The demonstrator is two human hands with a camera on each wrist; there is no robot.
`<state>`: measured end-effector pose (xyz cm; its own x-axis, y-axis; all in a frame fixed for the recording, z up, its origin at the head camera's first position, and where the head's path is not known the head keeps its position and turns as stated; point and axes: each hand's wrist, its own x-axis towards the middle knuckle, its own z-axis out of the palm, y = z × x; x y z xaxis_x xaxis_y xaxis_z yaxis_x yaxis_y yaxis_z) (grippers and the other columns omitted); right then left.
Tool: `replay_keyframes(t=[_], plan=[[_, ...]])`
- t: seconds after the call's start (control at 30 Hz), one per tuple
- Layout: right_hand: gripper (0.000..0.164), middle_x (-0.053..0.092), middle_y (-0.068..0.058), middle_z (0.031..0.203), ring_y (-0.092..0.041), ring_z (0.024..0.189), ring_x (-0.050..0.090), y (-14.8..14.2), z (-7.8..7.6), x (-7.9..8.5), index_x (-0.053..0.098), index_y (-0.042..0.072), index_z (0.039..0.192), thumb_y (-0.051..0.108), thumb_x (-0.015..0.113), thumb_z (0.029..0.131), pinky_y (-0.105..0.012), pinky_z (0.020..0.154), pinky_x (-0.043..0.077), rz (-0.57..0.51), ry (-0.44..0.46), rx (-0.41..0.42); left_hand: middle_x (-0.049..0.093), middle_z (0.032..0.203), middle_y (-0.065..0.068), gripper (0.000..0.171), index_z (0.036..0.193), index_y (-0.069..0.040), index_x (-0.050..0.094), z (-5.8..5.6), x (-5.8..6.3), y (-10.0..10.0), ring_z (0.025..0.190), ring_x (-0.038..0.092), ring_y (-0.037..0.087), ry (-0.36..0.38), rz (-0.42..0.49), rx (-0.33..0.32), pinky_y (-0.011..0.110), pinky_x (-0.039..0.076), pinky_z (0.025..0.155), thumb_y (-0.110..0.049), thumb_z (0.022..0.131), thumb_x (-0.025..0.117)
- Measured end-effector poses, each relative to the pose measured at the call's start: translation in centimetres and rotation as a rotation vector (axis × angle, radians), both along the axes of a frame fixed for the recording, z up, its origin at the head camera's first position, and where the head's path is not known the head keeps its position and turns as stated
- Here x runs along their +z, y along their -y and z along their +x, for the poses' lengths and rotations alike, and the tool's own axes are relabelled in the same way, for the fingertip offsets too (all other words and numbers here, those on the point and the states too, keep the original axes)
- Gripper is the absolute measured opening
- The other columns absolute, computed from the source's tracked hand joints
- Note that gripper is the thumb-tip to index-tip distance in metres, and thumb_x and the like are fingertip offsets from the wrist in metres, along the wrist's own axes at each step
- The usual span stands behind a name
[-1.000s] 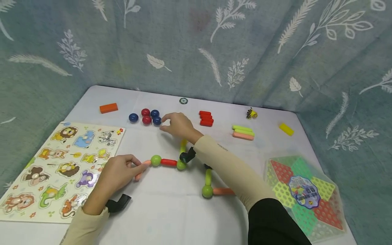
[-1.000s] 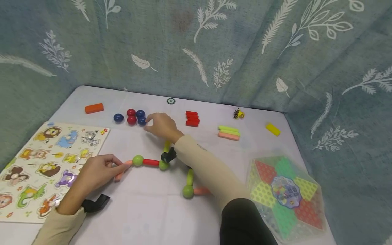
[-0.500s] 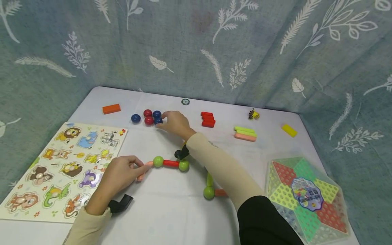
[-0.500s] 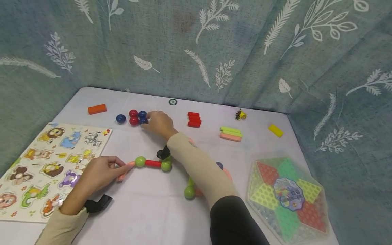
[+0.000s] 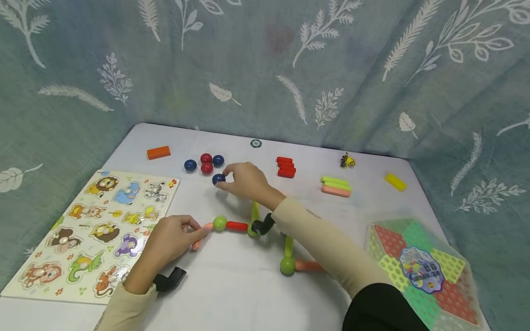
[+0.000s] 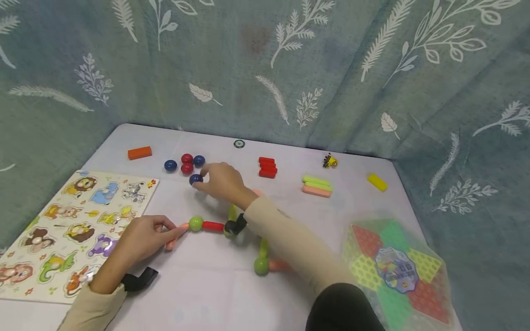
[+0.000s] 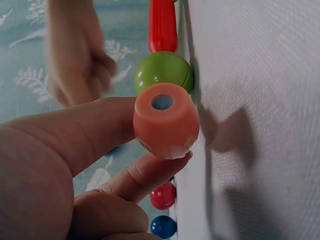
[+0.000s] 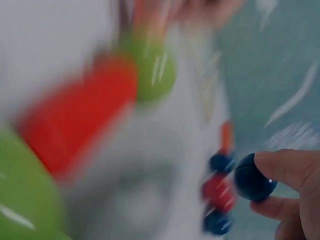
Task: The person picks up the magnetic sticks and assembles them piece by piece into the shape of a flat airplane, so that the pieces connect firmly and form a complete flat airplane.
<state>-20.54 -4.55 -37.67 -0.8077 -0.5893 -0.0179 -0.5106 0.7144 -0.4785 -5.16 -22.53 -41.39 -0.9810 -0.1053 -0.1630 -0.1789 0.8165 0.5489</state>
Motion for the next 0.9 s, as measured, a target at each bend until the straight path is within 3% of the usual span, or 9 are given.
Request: replay_keyframes(t=[0.2, 0.3, 0.4, 0.57, 0.77, 0.9], plan=[[0.039, 0.036, 0.005, 0.048, -0.01, 0.039, 0.032, -4.2, 8.5, 0.0, 0.067, 0.027, 0.108, 0.053, 0.067, 0.079, -0.022, 0.038, 0.022, -0.205, 0.042, 0.107, 0.05, 0.056, 0.0, 0.052, 0.078, -0.021, 0.067, 0.1, -0.5, -0.1, 0.055, 0.044, 0.018, -0.003, 0.007, -0.018, 0.032, 0.03, 0.049, -0.072, 0.073, 0.057], [0.039, 0.035, 0.009, 0.047, -0.005, 0.038, 0.032, -5.3, 12.1, -1.5, 0.066, 0.026, 0.109, 0.052, 0.068, 0.079, -0.02, 0.037, 0.023, -0.242, 0.042, 0.133, 0.05, 0.056, 0.0, 0.052, 0.079, -0.021, 0.068, -0.1, -0.4, 0.0, 0.055, 0.044, 0.019, -0.006, 0.008, -0.035, 0.031, 0.03, 0.049, -0.071, 0.074, 0.057], [0.038, 0.035, 0.012, 0.048, 0.0, 0.038, 0.03, -5.4, 14.5, -3.6, 0.066, 0.026, 0.108, 0.051, 0.069, 0.079, -0.018, 0.037, 0.024, -0.254, 0.009, 0.141, 0.048, 0.057, 0.001, 0.05, 0.079, -0.021, 0.068, -0.3, -0.4, 0.0, 0.054, 0.044, 0.019, -0.005, 0.005, -0.041, 0.031, 0.03, 0.048, -0.069, 0.075, 0.059], [0.036, 0.037, 0.017, 0.05, 0.005, 0.042, 0.028, -4.0, 16.5, -6.1, 0.065, 0.027, 0.107, 0.051, 0.068, 0.08, -0.015, 0.04, 0.025, -0.249, -0.079, 0.165, 0.046, 0.057, 0.0, 0.048, 0.076, -0.022, 0.067, -0.3, -0.4, 0.2, 0.055, 0.042, 0.018, -0.006, -0.019, -0.041, 0.031, 0.028, 0.048, -0.069, 0.075, 0.059], [0.037, 0.05, 0.019, 0.057, 0.008, 0.049, 0.036, -2.3, 16.9, -7.1, 0.065, 0.026, 0.109, 0.053, 0.063, 0.083, -0.013, 0.046, 0.028, -0.209, -0.324, 0.152, 0.045, 0.057, -0.001, 0.044, 0.076, -0.023, 0.068, -0.5, -0.7, -0.1, 0.056, 0.042, 0.018, -0.034, -0.019, -0.056, 0.031, 0.029, 0.049, -0.066, 0.076, 0.061], [0.037, 0.056, 0.017, 0.059, 0.008, 0.05, 0.04, -1.4, 17.1, -7.6, 0.066, 0.026, 0.108, 0.054, 0.062, 0.083, -0.013, 0.046, 0.028, -0.219, -0.383, 0.14, 0.045, 0.057, -0.002, 0.042, 0.076, -0.023, 0.068, -0.5, -0.7, -0.2, 0.056, 0.041, 0.017, -0.042, -0.02, -0.064, 0.031, 0.028, 0.049, -0.065, 0.076, 0.062]])
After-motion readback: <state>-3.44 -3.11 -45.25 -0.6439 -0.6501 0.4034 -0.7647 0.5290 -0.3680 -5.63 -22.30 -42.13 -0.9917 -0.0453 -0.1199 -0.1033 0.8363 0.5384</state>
